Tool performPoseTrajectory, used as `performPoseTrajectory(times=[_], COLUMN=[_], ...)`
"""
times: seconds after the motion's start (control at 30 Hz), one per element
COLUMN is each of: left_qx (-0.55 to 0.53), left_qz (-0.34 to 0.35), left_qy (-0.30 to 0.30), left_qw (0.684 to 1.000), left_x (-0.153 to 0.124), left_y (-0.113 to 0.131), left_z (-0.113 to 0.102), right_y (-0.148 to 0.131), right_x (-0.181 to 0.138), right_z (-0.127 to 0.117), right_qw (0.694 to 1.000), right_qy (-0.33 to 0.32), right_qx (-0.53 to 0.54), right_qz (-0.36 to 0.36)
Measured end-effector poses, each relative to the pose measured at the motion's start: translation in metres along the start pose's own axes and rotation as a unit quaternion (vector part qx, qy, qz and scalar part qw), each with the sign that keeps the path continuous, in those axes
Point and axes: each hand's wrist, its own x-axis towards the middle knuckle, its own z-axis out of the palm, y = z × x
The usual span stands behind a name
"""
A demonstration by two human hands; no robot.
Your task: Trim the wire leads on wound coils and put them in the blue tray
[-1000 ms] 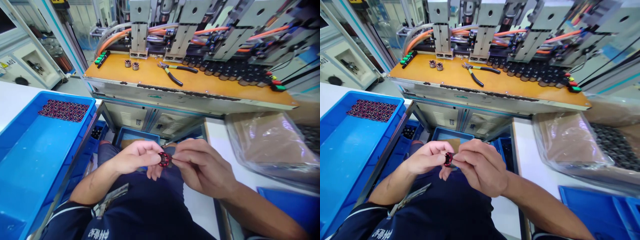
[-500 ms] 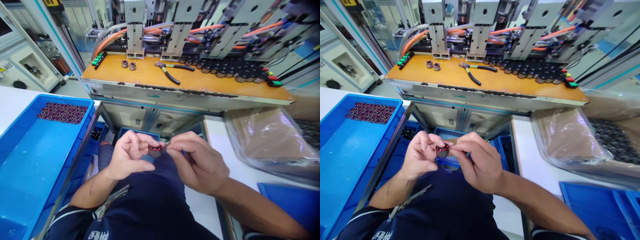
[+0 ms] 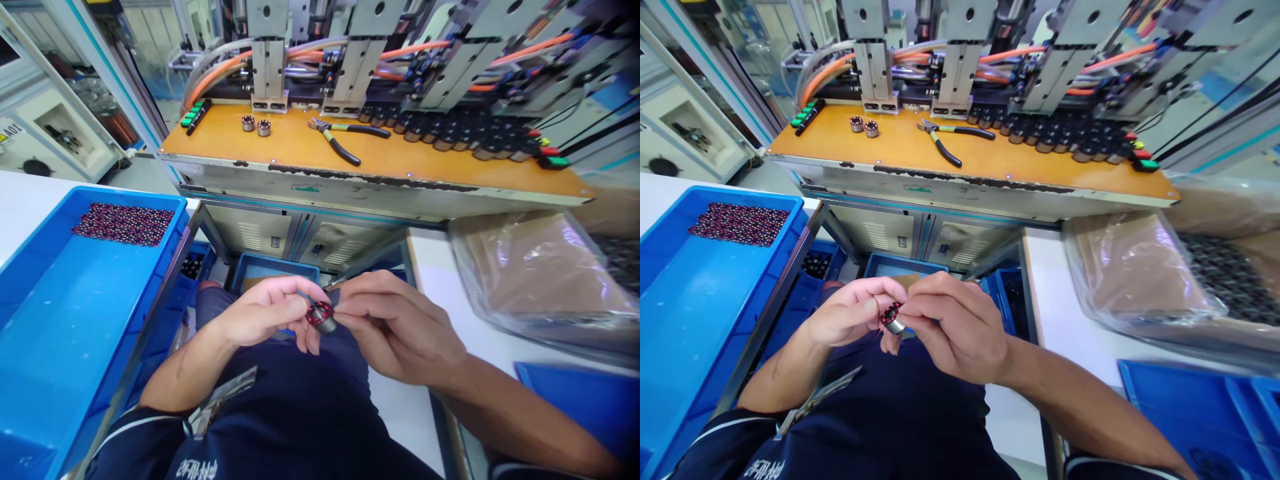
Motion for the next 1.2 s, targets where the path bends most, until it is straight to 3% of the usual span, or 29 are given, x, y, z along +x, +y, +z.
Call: performPoseTrajectory(times=[0.13, 0.2, 0.33, 0.47, 0.73, 0.83, 0.93, 1.03, 1.2], left_qx=[-0.002, 0.005, 0.047, 0.093, 0.189, 0.208, 0.243, 0.260, 0.247], left_qz=[-0.063, -0.062, 0.049, 0.173, 0.394, 0.417, 0.411, 0.387, 0.381], left_qy=[-0.065, -0.064, 0.015, 0.062, 0.124, 0.138, 0.138, 0.138, 0.130], left_qw=[0.996, 0.996, 0.998, 0.979, 0.891, 0.874, 0.868, 0.874, 0.881], left_x=[0.001, 0.001, -0.001, -0.004, -0.001, -0.001, -0.002, -0.004, -0.005], left_y=[0.000, -0.001, -0.001, -0.002, -0.005, -0.005, -0.005, -0.003, -0.004], left_z=[-0.003, -0.003, -0.001, 0.004, 0.011, 0.008, 0.004, 0.001, -0.003], right_y=[0.000, 0.000, -0.001, -0.001, -0.013, -0.018, -0.018, -0.013, -0.004], right_x=[0.000, 0.000, 0.000, 0.000, 0.006, 0.007, 0.004, 0.001, -0.001], right_z=[-0.001, -0.001, 0.000, 0.005, 0.017, 0.019, 0.022, 0.027, 0.034], right_qw=[1.000, 1.000, 1.000, 0.999, 0.987, 0.943, 0.840, 0.765, 0.713], right_qy=[-0.010, -0.013, 0.004, 0.031, 0.096, 0.085, 0.014, 0.002, -0.003], right_qx=[-0.006, -0.005, -0.006, -0.010, 0.049, 0.188, 0.382, 0.480, 0.536], right_qz=[-0.009, -0.008, 0.011, 0.043, 0.120, 0.260, 0.386, 0.430, 0.453])
